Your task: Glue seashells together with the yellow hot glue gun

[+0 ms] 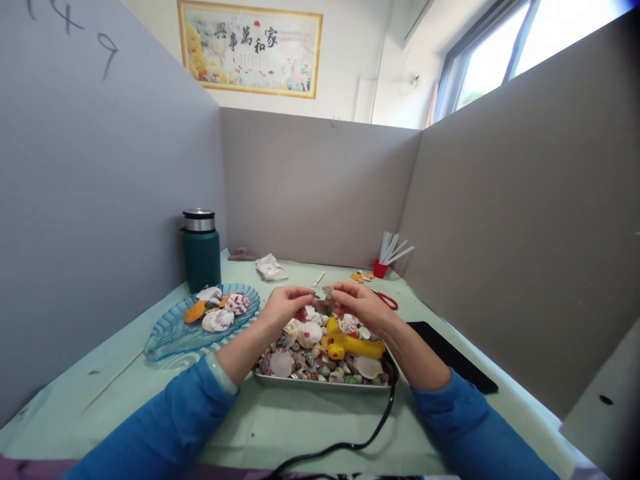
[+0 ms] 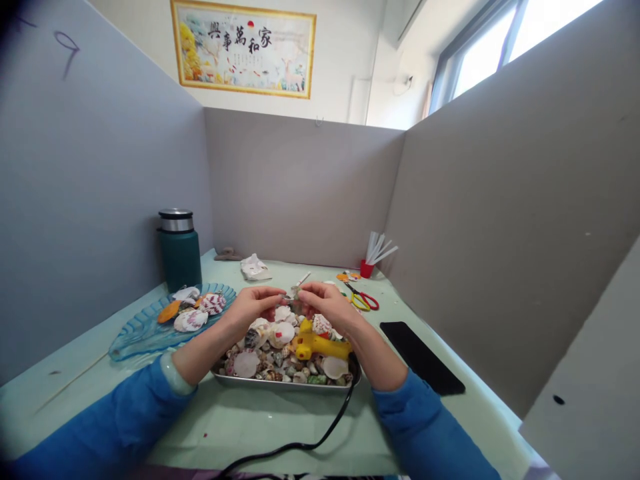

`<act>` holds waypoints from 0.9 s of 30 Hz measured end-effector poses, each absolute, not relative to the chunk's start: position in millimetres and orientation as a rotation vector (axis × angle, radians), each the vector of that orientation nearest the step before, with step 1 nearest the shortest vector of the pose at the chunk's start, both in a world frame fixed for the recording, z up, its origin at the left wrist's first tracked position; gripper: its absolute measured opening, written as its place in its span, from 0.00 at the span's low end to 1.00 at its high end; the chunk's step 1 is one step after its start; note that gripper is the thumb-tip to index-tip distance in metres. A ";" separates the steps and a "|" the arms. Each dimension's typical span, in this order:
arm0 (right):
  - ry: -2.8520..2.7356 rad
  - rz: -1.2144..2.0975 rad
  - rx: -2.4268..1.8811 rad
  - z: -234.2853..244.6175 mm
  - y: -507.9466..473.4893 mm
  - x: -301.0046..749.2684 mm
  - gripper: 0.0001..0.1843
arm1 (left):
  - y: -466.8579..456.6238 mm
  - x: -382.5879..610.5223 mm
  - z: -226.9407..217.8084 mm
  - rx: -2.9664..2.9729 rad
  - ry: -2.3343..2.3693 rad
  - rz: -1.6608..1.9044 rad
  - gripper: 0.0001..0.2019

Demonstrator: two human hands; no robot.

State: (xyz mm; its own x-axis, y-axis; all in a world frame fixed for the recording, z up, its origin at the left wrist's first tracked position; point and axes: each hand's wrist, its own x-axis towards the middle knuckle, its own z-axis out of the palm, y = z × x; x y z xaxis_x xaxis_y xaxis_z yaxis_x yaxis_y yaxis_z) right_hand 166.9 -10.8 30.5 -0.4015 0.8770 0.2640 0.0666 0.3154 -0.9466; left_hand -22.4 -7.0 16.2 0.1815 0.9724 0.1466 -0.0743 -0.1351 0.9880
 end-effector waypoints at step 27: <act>-2.035 -0.077 -0.952 16.9 -14.0 155.2 0.12 | 0.9 -24.5 8.0 1.344 0.806 1.137 0.16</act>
State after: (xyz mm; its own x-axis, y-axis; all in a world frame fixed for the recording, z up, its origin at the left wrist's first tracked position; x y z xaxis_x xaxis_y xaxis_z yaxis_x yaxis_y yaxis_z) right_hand 155.2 -14.0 16.9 -0.3349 0.5968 0.7291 0.6502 0.7065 -0.2796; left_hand -24.5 0.9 8.0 0.2969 0.9406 0.1648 -0.1564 -0.1223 0.9801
